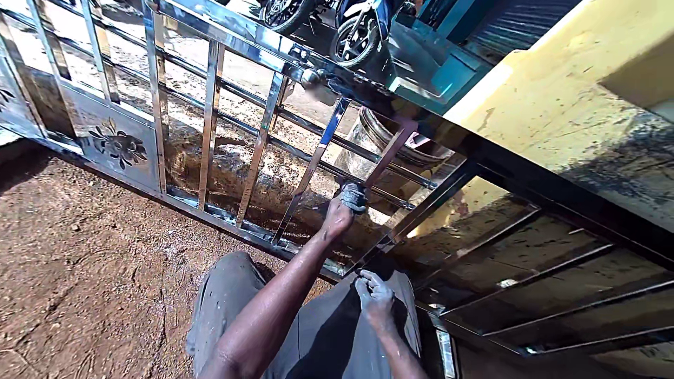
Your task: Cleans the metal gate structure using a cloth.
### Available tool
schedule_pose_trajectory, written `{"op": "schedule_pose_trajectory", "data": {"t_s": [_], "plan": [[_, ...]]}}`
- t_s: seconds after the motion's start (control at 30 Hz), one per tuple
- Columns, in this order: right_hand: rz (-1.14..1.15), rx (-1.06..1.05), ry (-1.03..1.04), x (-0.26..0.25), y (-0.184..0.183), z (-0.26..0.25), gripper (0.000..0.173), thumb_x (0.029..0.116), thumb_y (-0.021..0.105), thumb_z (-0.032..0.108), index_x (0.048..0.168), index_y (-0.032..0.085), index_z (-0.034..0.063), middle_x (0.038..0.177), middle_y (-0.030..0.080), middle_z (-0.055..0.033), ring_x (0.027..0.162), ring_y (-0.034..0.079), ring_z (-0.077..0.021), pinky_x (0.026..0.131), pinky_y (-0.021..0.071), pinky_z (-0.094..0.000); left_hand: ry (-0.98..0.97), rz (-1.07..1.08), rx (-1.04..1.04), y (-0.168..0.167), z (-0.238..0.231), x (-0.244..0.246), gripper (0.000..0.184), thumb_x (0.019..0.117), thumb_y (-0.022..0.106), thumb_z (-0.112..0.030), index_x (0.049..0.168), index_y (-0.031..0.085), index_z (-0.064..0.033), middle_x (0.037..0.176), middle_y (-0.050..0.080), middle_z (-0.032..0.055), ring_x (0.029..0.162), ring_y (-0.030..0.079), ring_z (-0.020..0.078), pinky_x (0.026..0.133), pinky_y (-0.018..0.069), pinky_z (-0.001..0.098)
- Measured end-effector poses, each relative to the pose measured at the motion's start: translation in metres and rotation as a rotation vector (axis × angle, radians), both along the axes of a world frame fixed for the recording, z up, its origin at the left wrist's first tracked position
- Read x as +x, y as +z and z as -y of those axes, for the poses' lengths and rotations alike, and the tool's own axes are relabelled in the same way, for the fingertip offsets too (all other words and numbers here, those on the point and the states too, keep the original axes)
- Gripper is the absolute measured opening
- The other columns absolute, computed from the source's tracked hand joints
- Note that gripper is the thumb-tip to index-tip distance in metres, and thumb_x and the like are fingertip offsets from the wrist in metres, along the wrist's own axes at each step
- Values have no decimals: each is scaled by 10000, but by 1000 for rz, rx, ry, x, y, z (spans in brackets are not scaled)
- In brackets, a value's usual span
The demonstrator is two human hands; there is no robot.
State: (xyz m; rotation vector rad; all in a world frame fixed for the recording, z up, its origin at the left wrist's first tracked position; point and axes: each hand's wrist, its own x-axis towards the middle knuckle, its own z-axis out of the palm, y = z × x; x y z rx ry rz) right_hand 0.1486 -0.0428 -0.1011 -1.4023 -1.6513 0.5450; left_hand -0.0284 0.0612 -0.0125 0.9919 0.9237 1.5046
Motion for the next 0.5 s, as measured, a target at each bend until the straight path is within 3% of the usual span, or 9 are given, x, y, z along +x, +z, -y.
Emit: {"op": "schedule_pose_trajectory", "data": {"t_s": [0.07,0.13,0.17,0.23,0.27,0.33,0.4,0.5], "plan": [[30,3,-30,0,0,-1,254,816,601,74,990,736,-50,808,754,-63,710,707,-29,699,592,-206,-6,-170,-6,12,-25,7,323,1038,447,-223,993,701,-28,896,686,103,844,655,208,777,532,458],[42,15,-14,-2,0,-2,253,813,605,72,989,740,-50,812,758,-66,707,709,-25,700,595,-198,-30,-211,-83,16,-38,6,329,1020,463,-237,943,708,-31,881,698,130,847,671,260,772,528,516],[56,27,-5,-4,-1,-2,258,809,607,68,991,741,-58,813,754,-69,704,698,-16,700,584,-188,-58,-151,-141,18,-44,5,329,1034,461,-230,959,701,-18,880,694,123,840,667,240,778,535,487],[92,35,5,-6,0,-1,261,822,615,60,1008,741,-74,822,749,-86,709,682,-14,709,569,-183,-120,26,-275,26,-52,4,327,1082,438,-233,1023,651,8,830,650,107,721,628,187,671,543,393],[102,36,5,-5,1,-3,264,822,614,63,1009,742,-72,812,746,-81,693,676,-11,695,565,-183,-140,77,-307,27,-55,4,309,1080,439,-213,1055,643,18,843,651,121,722,631,194,671,550,397],[68,21,29,-5,0,-8,254,849,616,58,1031,736,-73,791,737,-71,635,662,-23,630,571,-196,-200,59,-251,25,-58,-4,241,1062,446,-121,1122,624,30,930,630,109,818,604,161,763,529,374],[51,-1,40,-4,-2,-5,243,865,617,56,1039,733,-68,776,735,-61,612,667,-39,601,583,-214,-226,20,-210,23,-54,-8,186,1039,484,-91,1116,623,6,943,609,64,840,579,114,778,510,326],[81,-25,-1,-4,1,-6,258,829,601,48,1025,746,-37,840,762,-68,710,721,-69,701,609,-252,-1,362,-444,49,-57,3,204,1018,556,-134,1108,618,38,932,637,154,809,615,224,725,530,414]]}}
